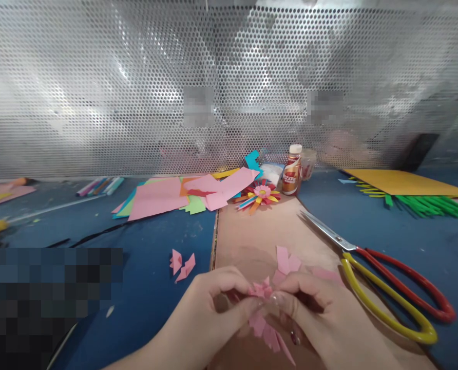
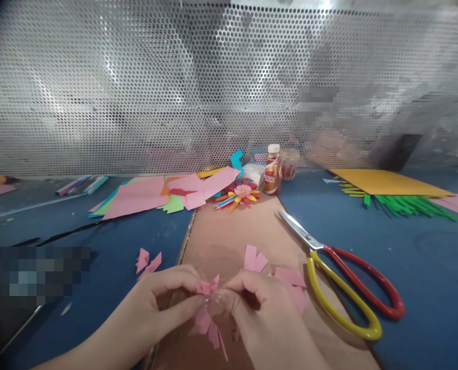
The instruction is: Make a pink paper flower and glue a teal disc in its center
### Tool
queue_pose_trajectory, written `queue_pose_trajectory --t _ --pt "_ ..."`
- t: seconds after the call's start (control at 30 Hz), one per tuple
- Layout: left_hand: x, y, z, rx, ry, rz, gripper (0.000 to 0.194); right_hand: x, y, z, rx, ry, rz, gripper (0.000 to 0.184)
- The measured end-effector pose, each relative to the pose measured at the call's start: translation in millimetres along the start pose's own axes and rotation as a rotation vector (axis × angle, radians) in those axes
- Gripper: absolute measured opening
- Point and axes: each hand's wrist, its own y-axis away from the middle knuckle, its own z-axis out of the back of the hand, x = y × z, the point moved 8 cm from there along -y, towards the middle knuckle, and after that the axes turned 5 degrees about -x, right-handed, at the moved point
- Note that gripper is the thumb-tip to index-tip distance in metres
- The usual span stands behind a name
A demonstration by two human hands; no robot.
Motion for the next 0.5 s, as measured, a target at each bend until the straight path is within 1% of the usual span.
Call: queue_pose_trajectory --t 0.2,0.27,0.37,0.5 --pt "-0.3 0.1 1.6 -0.016 0.025 -0.022 0.007 4.4 -0.9 5.3 -0.081 0.046 -0.038 0.020" --pt "-1.5 0.1 2.1 -0.015 0.018 -0.039 0.007 2.8 -2.4 4.2 -0.071 -0.006 -0.040 0.020" --pt "-4.1 -0.2 2.9 -0.016 0.022 -0.063 0.008 -2.5 -4.9 -1.3 -0.018 -0.124 -0.056 0.021" --pt "-7.8 0.0 2.9 -0.005 0.020 -0.072 0.010 -3.9 -7.5 -6.7 0.018 -0.215 -0.035 0.021"
